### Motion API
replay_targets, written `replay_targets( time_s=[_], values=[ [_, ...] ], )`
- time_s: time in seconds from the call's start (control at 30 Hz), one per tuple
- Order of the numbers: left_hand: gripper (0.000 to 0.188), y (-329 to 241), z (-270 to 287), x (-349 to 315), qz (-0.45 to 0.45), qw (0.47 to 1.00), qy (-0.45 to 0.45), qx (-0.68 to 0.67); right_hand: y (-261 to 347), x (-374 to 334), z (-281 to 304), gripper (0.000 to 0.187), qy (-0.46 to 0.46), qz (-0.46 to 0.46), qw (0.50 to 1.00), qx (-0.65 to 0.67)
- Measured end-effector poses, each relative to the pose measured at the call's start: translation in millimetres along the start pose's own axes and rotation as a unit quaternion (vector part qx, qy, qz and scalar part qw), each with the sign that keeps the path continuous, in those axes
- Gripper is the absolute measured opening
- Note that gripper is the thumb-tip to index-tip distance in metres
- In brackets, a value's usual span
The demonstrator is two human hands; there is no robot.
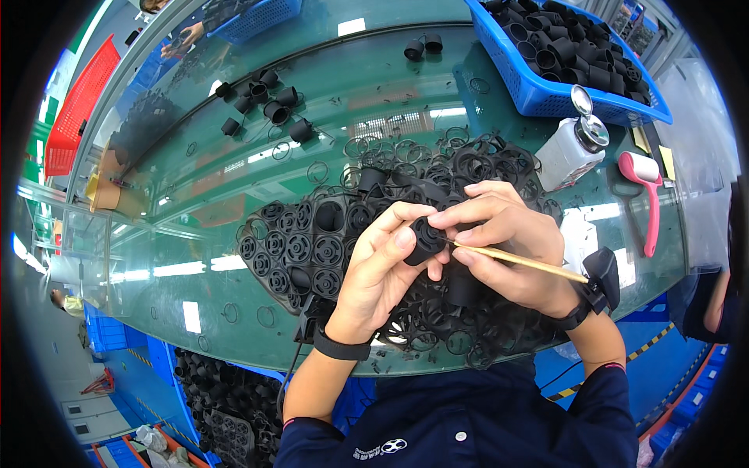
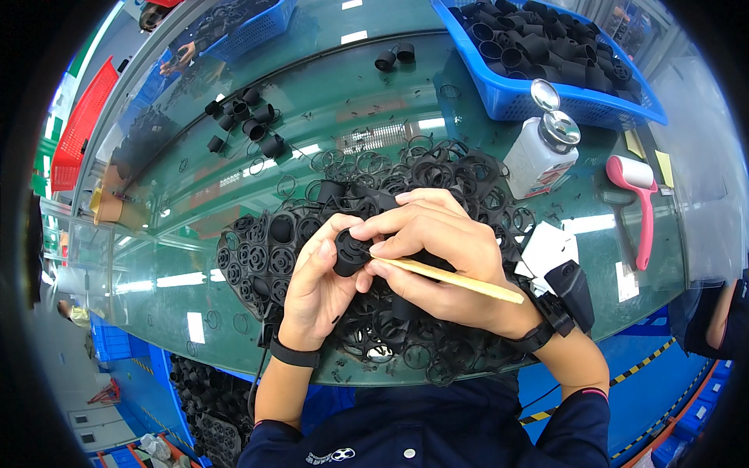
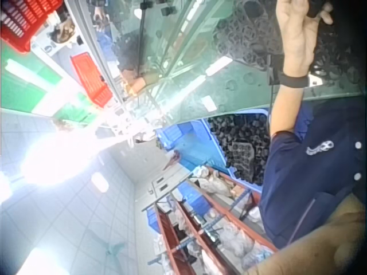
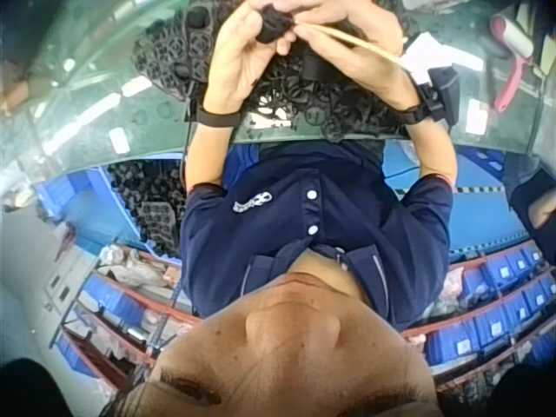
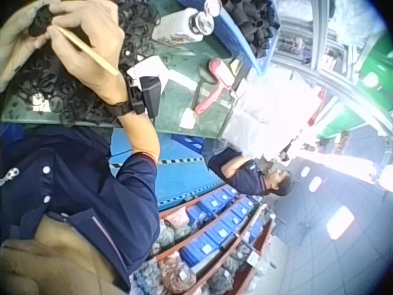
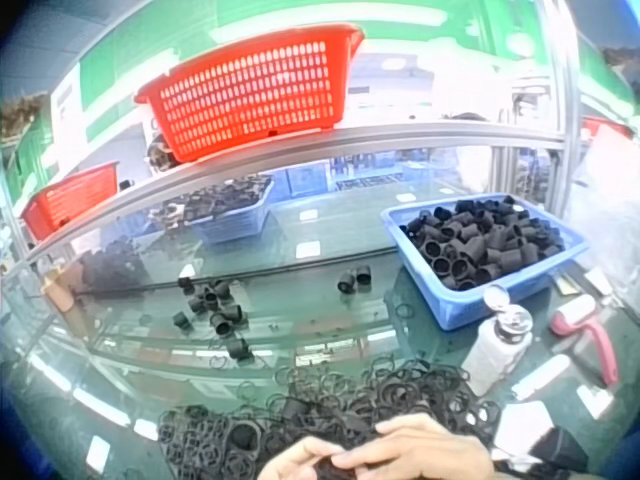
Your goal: Cleaning and inspecting black rubber industrial components using a wooden pick and a wipe on a glass workstation.
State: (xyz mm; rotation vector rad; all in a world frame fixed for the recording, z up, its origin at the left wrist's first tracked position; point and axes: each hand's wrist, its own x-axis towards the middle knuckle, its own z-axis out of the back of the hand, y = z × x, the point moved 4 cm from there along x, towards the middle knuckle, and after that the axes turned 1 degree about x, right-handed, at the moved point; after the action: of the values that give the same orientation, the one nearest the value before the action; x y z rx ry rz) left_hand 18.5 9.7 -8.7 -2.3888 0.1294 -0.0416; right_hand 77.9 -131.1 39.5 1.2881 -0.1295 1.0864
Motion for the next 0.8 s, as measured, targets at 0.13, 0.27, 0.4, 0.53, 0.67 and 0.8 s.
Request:
replay_targets(
  time_s=[0.13,0.27,0.4,0.53,0.67,0.8],
  values=[
    [0.035,1.6,-0.9,0.9,0.001,1.0,0.001,0.0,2.1,1.8,1.0,0.014,0.011,0.022,0.999,-0.037],
    [0.035,2.7,-0.5,0.7,0.008,1.0,0.008,0.01,7.8,1.1,-0.8,0.016,0.041,0.084,0.988,-0.122],
    [0.035,3.1,-1.5,1.0,0.012,0.999,0.025,-0.029,7.6,1.0,2.4,0.012,0.038,0.048,0.995,-0.074],
    [0.032,2.4,-2.6,1.3,0.027,0.994,0.09,-0.055,-13.0,-3.6,-2.8,0.012,-0.047,-0.189,0.92,0.34],
    [0.031,4.6,-2.0,2.0,0.035,0.995,0.081,-0.046,-22.1,-6.4,-3.2,0.011,-0.081,-0.227,0.848,0.472],
    [0.03,4.9,-3.2,1.2,0.029,0.998,0.05,-0.029,-7.7,-2.6,-1.2,0.007,-0.043,-0.16,0.936,0.309]
  ],
)
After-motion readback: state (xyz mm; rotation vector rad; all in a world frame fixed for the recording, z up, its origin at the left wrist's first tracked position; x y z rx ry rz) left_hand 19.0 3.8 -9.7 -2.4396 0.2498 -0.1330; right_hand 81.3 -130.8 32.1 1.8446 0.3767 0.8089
